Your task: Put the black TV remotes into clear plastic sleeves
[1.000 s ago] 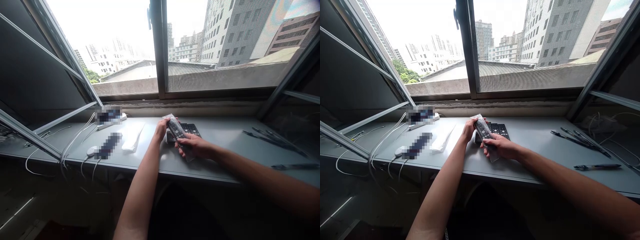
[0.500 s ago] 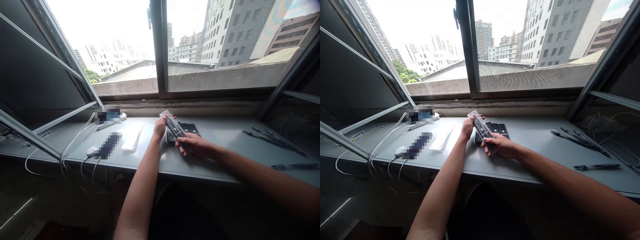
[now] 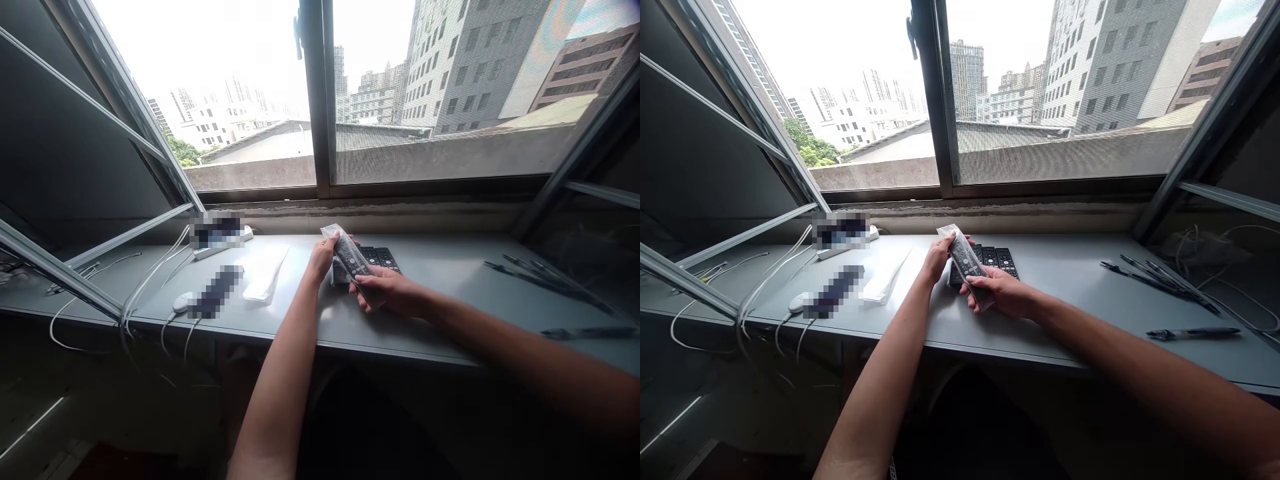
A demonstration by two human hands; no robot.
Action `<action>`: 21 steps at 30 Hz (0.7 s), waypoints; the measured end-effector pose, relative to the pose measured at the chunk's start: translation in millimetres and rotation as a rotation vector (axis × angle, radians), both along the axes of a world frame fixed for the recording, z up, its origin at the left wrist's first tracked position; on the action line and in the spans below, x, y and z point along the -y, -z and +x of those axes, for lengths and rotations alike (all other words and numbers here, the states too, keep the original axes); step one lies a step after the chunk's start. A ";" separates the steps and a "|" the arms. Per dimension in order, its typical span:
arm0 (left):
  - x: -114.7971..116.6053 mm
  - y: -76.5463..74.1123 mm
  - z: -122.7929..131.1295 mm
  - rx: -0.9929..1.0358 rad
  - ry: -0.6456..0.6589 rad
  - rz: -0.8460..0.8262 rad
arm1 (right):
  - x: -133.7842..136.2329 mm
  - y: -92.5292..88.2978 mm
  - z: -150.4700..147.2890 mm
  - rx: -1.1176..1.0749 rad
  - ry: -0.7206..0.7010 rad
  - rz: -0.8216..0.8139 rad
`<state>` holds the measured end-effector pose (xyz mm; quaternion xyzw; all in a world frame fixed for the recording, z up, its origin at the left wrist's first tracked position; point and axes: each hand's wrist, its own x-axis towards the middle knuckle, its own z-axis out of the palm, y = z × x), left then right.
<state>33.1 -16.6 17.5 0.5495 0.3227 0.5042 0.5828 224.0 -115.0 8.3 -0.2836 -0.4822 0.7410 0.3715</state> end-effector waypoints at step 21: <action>-5.2 7.0 0.7 -0.020 0.037 0.036 | -1.6 0.8 -1.3 -0.025 0.031 0.002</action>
